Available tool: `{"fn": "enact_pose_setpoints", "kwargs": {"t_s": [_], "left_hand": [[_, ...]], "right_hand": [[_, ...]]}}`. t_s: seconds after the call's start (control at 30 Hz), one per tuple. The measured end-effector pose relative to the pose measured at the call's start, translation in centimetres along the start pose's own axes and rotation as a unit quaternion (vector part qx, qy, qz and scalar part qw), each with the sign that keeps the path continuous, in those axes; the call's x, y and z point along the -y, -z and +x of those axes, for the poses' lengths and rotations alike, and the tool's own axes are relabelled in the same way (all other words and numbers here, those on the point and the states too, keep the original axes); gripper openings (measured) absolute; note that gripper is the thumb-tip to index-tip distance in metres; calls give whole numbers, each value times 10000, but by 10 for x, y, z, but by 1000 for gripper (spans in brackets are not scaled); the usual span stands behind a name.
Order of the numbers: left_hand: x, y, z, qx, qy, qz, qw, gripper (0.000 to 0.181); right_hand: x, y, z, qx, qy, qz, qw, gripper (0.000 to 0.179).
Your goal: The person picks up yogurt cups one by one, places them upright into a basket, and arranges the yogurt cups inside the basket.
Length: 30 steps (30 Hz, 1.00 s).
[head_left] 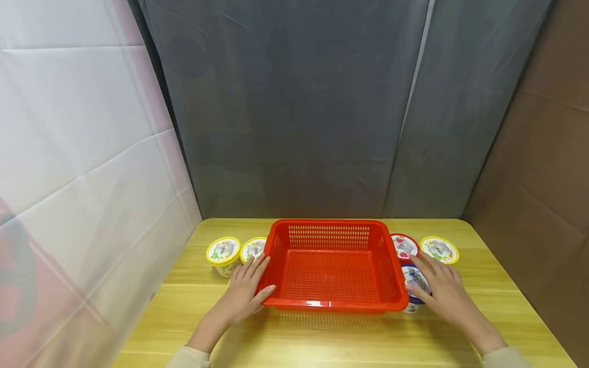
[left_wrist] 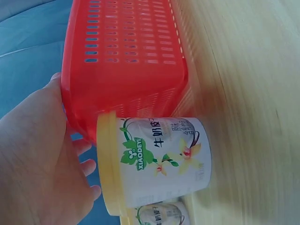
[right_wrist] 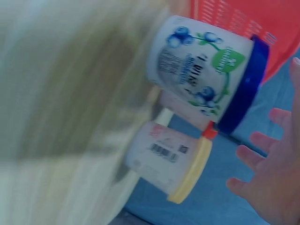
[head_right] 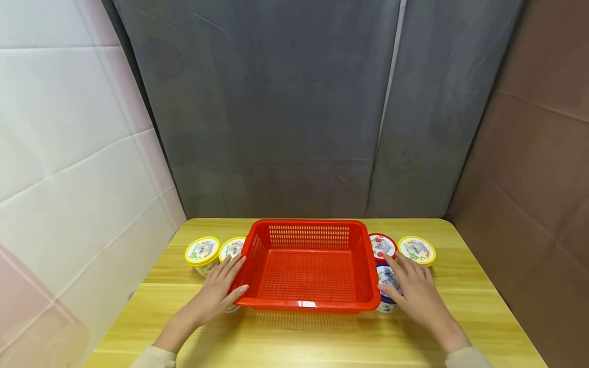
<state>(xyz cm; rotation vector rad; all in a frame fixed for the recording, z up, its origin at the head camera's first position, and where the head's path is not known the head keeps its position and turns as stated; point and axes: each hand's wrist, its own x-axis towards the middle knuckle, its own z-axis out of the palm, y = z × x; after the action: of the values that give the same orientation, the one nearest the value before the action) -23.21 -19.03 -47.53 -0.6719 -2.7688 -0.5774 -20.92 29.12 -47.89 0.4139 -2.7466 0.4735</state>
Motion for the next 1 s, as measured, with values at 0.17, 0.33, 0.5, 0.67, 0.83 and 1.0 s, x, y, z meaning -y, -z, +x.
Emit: {"fn": "enact_pose_setpoints", "kwargs": {"t_s": [0.17,0.33,0.5,0.67,0.83,1.0], "left_hand": [[0,0,-1,155,205,-15,9997,69],[-1,1,-2,140,243,-72,9996,69],[-2,2,-2,159,257,-118,9995,68],[-1,2,-2,139,271,-157,9994,68],[-1,1,-2,184,344,-245,9989,70],[-1,1,-2,143,333,-237,9991,69]], "right_hand": [[-3,-4,-6,115,-195,73,9997,74],[-5,-9,-13,-40,-77,24,10000,72],[-7,-13,-17,-62,-3,-29,10000,72],[-7,-15,-18,29,-28,-47,10000,71],[-7,-15,-18,235,-161,16,9996,70],[-8,-16,-18,411,-268,46,9988,75]]}}
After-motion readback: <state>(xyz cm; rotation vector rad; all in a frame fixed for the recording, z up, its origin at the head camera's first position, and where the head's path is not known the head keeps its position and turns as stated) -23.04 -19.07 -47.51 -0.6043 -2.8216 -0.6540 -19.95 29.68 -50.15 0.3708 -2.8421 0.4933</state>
